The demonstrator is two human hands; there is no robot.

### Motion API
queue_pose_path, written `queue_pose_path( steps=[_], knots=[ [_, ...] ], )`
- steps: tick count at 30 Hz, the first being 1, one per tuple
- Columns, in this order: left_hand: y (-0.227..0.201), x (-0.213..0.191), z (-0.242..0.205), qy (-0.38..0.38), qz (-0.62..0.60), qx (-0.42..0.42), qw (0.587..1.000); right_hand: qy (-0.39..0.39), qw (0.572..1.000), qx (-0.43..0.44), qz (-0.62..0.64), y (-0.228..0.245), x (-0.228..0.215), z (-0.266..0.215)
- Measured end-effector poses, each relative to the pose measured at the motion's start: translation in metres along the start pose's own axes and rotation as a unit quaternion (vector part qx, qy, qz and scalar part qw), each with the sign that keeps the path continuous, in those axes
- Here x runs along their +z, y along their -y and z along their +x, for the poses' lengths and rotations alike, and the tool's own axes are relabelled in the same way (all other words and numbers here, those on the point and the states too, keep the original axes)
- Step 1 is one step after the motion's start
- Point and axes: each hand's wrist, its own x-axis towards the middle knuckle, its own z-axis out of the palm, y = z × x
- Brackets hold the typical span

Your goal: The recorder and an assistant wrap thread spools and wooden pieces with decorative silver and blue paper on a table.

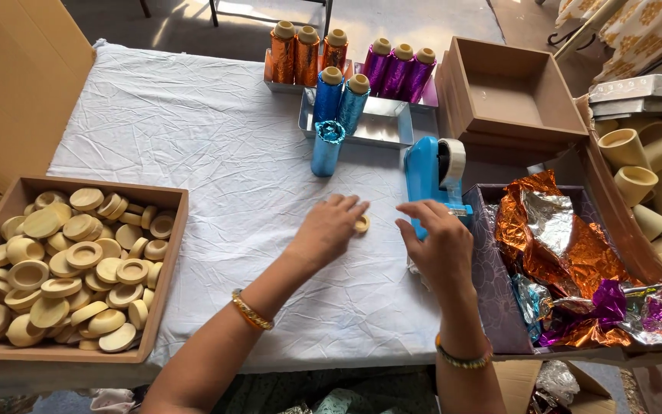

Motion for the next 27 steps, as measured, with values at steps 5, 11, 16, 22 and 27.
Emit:
queue_pose_path(
  steps=[5, 11, 16, 22, 27],
  knots=[
    [-0.015, 0.007, 0.008, 0.100, -0.067, -0.025, 0.992, 0.064, 0.990, 0.093, -0.079, -0.015, -0.017, -0.041],
    [-0.006, -0.017, 0.014, 0.135, -0.328, -0.252, 0.901, 0.076, 0.986, 0.029, -0.147, -0.037, 0.015, -0.067],
    [0.020, -0.002, 0.005, -0.001, -0.745, -0.361, 0.561, 0.128, 0.979, 0.132, 0.087, -0.011, 0.021, -0.030],
    [0.019, -0.018, 0.002, -0.086, -0.789, -0.373, 0.481, -0.025, 0.979, -0.122, 0.160, 0.034, 0.068, 0.037],
    [0.026, -0.017, -0.004, -0.166, -0.774, -0.425, 0.439, -0.045, 0.959, -0.269, 0.073, 0.031, 0.131, 0.048]
  ],
)
